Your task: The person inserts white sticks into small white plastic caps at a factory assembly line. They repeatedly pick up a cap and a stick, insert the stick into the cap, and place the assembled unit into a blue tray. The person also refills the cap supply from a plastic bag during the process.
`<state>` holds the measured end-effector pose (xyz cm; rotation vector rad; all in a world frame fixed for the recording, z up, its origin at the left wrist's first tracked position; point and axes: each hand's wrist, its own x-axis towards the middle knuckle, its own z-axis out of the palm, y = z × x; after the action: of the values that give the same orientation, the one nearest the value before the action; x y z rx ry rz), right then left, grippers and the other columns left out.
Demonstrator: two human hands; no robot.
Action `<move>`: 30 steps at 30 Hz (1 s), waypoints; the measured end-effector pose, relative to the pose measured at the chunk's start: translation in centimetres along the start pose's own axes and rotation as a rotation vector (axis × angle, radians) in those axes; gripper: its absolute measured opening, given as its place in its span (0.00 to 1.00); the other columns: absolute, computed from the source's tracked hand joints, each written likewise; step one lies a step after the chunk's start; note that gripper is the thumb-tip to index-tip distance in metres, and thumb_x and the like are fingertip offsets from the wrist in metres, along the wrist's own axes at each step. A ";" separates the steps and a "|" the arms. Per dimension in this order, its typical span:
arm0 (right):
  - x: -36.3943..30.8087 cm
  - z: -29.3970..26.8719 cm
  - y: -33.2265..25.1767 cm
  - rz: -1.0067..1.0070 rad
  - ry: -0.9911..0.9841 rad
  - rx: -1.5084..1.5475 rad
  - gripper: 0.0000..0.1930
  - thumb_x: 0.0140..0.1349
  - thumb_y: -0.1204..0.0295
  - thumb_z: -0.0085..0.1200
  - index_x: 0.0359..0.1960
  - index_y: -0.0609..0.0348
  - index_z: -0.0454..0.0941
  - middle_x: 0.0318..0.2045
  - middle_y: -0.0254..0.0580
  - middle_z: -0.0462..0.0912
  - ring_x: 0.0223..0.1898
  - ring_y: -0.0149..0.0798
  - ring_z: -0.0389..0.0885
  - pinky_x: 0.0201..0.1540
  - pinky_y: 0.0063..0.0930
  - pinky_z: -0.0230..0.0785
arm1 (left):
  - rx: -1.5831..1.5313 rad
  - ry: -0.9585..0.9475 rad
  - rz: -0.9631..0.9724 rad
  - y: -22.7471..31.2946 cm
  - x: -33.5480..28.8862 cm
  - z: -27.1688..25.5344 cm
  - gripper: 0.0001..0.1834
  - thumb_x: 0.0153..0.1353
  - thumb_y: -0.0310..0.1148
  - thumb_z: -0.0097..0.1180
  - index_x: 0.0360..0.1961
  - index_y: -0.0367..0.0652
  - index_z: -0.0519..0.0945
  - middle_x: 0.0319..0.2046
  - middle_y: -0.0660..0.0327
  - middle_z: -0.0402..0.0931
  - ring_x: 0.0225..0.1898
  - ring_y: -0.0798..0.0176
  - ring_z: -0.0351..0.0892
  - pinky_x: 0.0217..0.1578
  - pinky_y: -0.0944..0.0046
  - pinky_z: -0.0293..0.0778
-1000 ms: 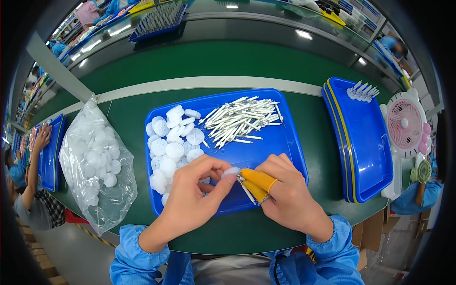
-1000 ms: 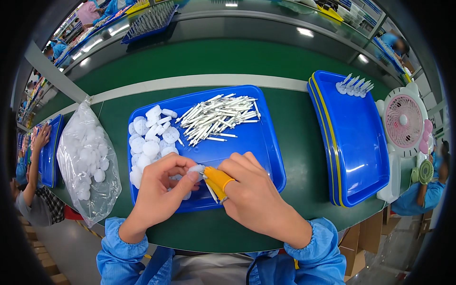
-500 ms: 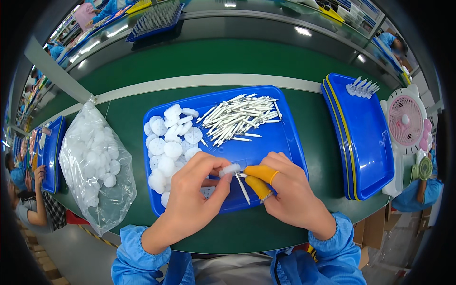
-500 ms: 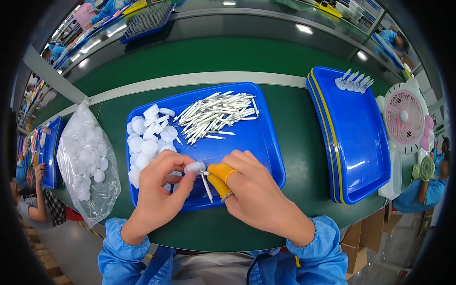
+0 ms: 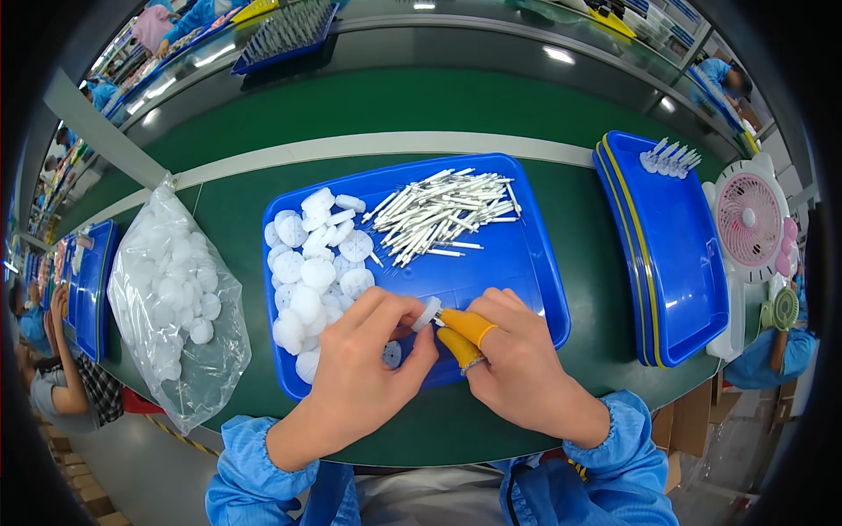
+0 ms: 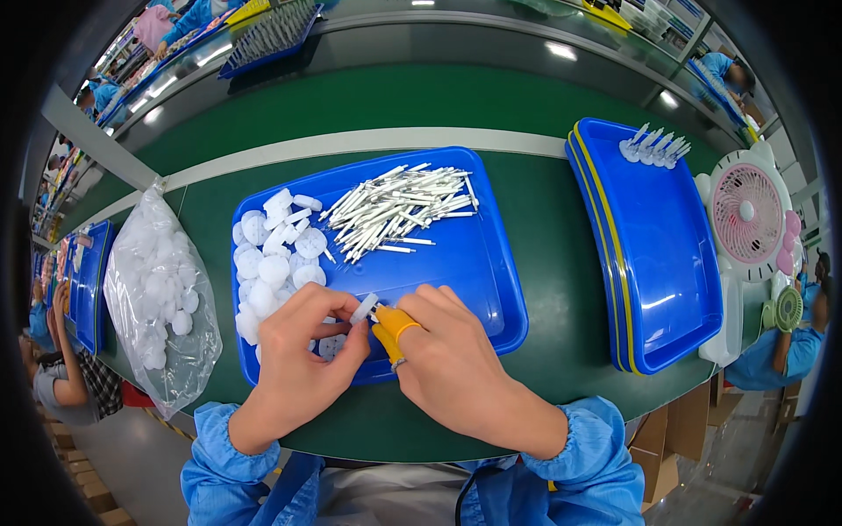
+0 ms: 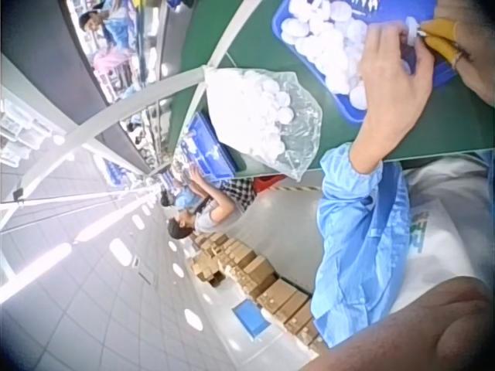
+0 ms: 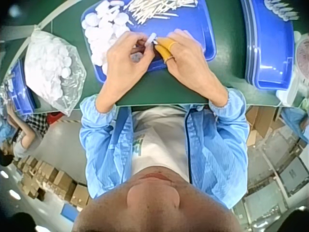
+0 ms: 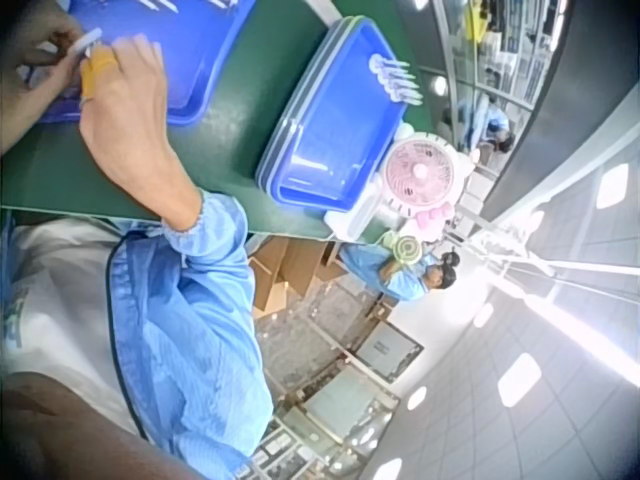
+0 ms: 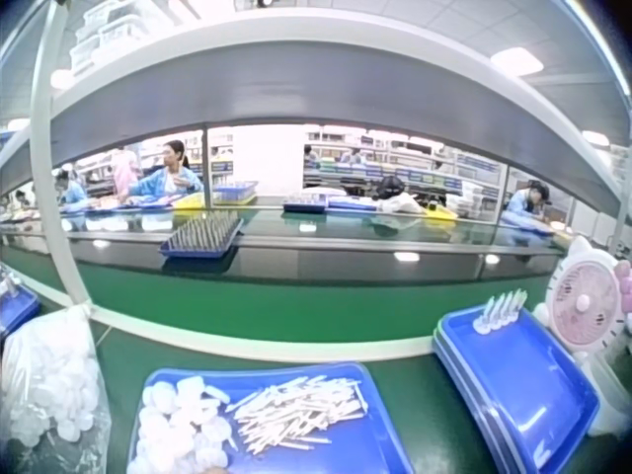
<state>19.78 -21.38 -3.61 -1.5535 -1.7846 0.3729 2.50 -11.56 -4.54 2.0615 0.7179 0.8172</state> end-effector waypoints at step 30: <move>2.6 -0.3 2.8 0.115 -0.096 -0.372 0.12 0.52 0.83 0.63 0.40 0.69 0.84 0.38 0.53 0.79 0.46 0.53 0.77 0.52 0.46 0.70 | -0.107 0.137 -0.277 -0.1 0.8 -3.0 0.06 0.68 0.23 0.66 0.44 0.34 0.84 0.40 0.60 0.81 0.40 0.68 0.87 0.37 0.67 0.86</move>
<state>22.06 -18.37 -4.35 -1.9298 -1.9231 0.1765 0.73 -9.49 -2.95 1.7737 0.9883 0.8235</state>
